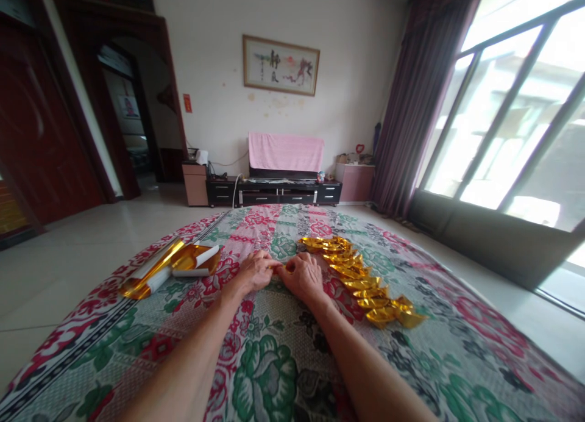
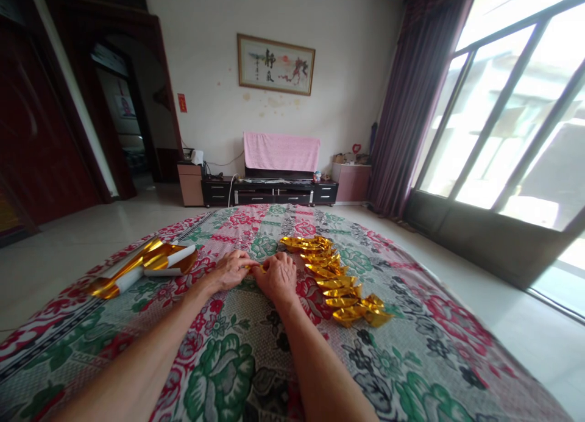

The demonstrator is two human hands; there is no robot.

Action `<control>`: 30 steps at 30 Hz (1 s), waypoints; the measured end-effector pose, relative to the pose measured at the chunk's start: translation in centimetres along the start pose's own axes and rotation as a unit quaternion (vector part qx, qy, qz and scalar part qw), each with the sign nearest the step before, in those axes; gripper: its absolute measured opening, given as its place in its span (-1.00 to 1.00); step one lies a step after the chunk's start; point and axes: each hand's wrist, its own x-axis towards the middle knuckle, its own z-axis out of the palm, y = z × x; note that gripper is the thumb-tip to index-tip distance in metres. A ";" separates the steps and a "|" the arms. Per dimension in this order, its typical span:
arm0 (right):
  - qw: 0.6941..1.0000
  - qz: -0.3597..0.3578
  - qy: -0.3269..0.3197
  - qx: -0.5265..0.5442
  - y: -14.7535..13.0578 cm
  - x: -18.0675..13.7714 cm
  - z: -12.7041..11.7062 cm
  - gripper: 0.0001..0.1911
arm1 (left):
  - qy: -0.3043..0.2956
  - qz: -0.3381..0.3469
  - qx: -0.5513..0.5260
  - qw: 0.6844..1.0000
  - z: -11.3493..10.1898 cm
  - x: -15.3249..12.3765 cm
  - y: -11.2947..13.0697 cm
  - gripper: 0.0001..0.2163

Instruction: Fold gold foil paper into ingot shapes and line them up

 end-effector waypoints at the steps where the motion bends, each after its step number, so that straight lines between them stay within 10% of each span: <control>1: 1.000 0.001 0.001 0.000 0.0 0.0 0.1 -0.65 | 0.002 0.001 -0.001 1.000 0.0 0.0 0.0 -0.68; 30: 0.997 -0.053 -0.015 0.051 1.9 1.1 0.1 -0.76 | -0.006 0.009 -0.011 1.000 -0.1 0.0 -0.2 -0.57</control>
